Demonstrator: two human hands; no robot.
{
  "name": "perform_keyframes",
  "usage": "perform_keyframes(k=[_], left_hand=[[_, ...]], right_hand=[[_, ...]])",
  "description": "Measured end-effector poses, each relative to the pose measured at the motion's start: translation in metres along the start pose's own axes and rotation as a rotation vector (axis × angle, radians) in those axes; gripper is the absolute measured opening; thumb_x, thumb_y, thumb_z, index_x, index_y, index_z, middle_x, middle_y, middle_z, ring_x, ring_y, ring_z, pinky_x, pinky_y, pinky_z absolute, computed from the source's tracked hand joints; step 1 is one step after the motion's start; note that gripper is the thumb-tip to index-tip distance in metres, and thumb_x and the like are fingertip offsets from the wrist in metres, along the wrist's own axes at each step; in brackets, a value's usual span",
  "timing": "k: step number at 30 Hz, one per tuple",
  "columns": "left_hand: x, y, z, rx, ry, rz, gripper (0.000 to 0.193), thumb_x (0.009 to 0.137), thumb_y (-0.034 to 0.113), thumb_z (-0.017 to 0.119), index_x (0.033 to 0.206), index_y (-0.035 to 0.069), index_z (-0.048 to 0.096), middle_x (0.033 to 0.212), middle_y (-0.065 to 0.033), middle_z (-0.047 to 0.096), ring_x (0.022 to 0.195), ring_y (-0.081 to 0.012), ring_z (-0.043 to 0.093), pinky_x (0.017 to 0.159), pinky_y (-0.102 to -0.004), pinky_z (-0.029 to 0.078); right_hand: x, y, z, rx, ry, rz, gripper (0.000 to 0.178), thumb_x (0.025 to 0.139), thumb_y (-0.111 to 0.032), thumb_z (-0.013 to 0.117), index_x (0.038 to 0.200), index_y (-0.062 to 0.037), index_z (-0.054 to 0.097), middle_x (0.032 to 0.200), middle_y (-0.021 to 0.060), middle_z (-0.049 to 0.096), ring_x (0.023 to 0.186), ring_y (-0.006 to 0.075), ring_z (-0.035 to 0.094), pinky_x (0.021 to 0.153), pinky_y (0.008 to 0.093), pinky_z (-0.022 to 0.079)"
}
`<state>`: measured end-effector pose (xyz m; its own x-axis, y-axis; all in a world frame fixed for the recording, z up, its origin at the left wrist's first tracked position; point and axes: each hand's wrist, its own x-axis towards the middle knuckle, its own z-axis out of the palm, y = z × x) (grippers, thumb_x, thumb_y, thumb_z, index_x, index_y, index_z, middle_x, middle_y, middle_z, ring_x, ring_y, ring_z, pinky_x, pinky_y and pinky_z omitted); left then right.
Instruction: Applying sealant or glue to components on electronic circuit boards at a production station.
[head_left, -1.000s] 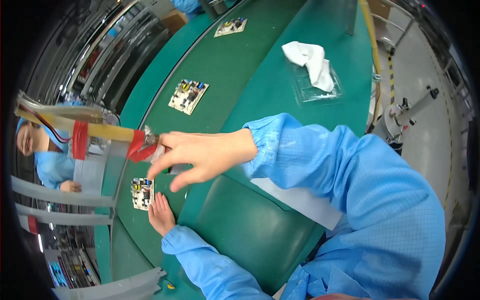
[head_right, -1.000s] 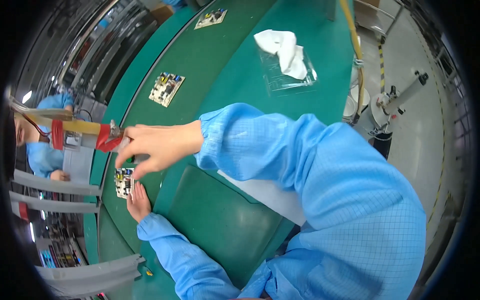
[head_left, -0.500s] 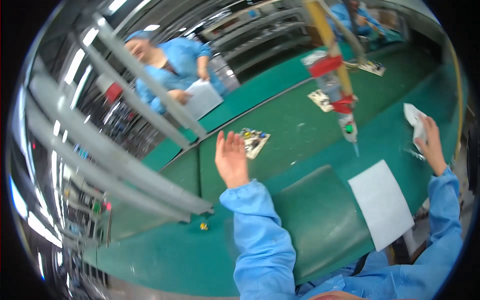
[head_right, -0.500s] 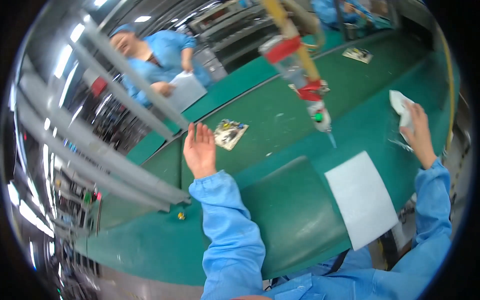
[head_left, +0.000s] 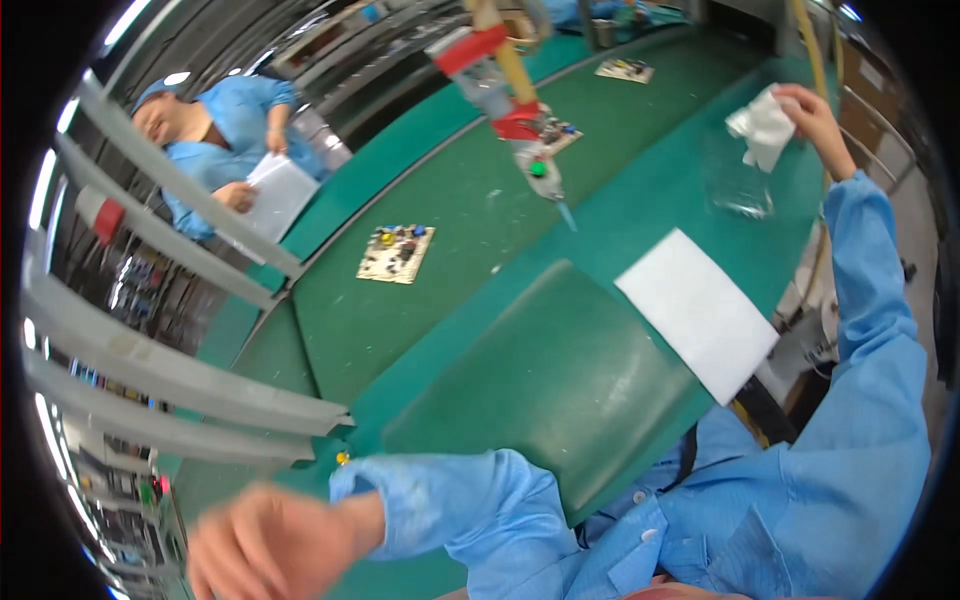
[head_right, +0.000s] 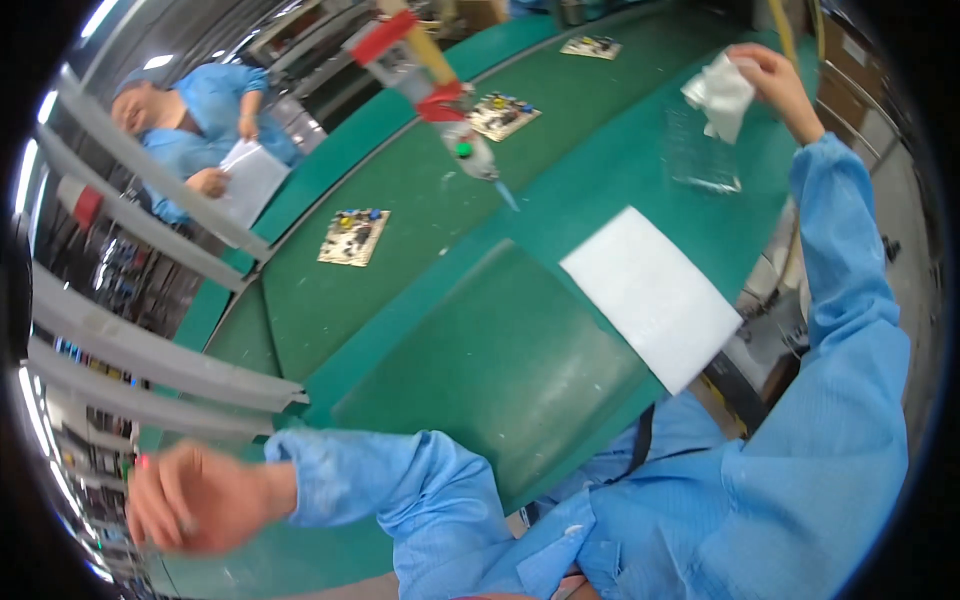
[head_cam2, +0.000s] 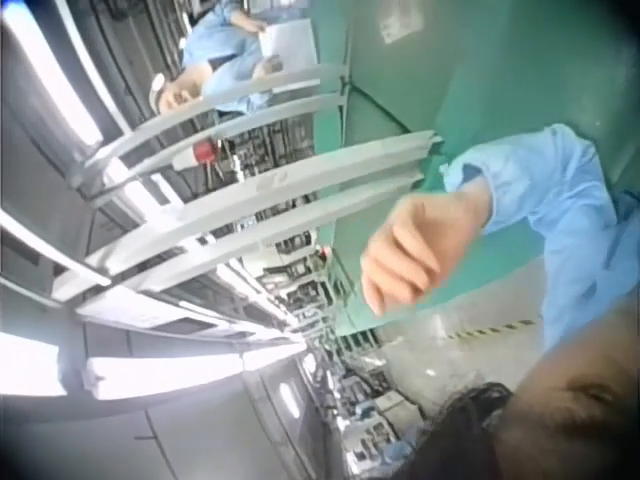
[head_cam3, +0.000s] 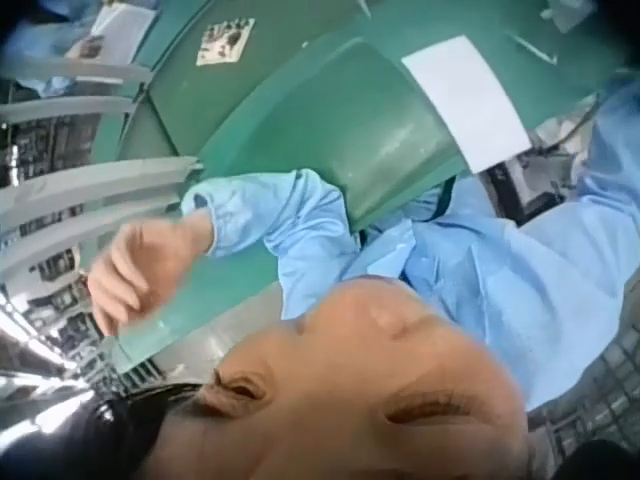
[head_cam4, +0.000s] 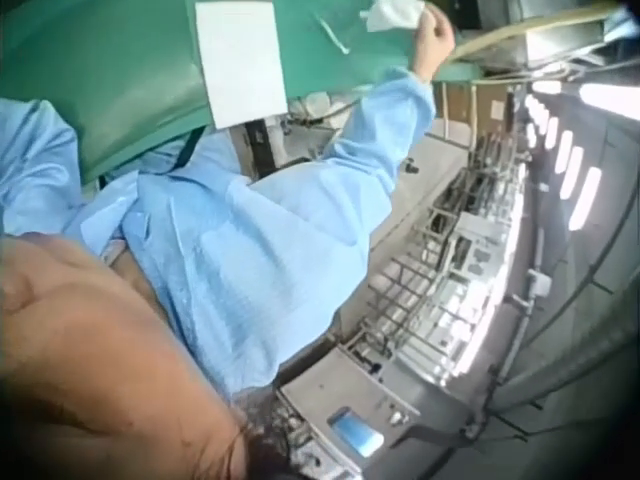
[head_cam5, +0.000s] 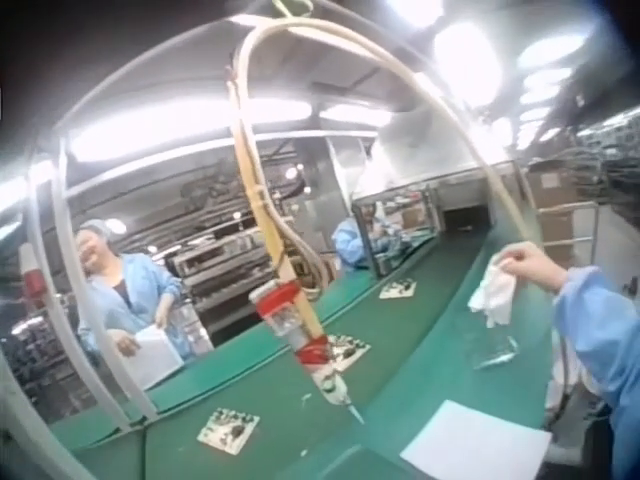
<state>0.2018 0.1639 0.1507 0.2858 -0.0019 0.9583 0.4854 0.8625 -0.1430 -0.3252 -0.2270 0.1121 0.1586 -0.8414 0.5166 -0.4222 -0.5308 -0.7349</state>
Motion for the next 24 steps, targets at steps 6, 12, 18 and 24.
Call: perform_keyframes(k=[6,12,18,24], left_hand=[[-0.020,0.010,0.019,-0.437,-0.620,-0.229,0.021,0.090,0.015,0.036,0.082,0.006,0.054,0.081,-0.0141,0.055,0.071,-0.0278,0.057,0.053,-0.0367,0.041],[-0.028,0.038,0.022,-0.320,-0.522,-0.278,0.020,0.089,0.016,0.037,0.084,0.006,0.054,0.081,-0.0135,0.055,0.070,-0.0270,0.057,0.054,-0.0362,0.041],[-0.037,0.055,0.007,-0.243,-0.436,-0.317,0.020,0.089,0.017,0.038,0.085,0.006,0.054,0.081,-0.0129,0.055,0.070,-0.0261,0.057,0.054,-0.0356,0.041],[-0.023,0.096,0.003,0.013,-0.375,-0.392,0.019,0.089,0.017,0.040,0.087,0.005,0.055,0.080,-0.0123,0.055,0.070,-0.0253,0.057,0.054,-0.0351,0.042]], right_hand=[[-0.024,-0.102,0.044,0.180,-0.196,0.048,0.027,0.088,-0.019,0.055,0.113,-0.0068,0.057,0.095,-0.0010,0.059,0.086,0.0053,0.056,0.071,0.0181,0.045],[-0.073,-0.147,0.129,0.212,-0.517,-0.102,0.042,0.088,-0.018,0.054,0.127,-0.0062,0.045,0.104,0.0031,0.056,0.093,0.0101,0.056,0.077,0.0232,0.047],[-0.093,-0.043,0.132,-0.792,-0.586,-0.008,0.079,0.072,-0.003,0.066,0.139,-0.0142,0.025,0.125,0.0176,0.041,0.116,0.0318,0.041,0.096,0.0375,0.038],[-0.094,0.073,0.137,-1.163,-0.366,0.039,0.059,0.069,-0.002,0.066,0.124,-0.0062,0.045,0.121,0.0197,0.048,0.116,0.0356,0.043,0.098,0.0420,0.038]])
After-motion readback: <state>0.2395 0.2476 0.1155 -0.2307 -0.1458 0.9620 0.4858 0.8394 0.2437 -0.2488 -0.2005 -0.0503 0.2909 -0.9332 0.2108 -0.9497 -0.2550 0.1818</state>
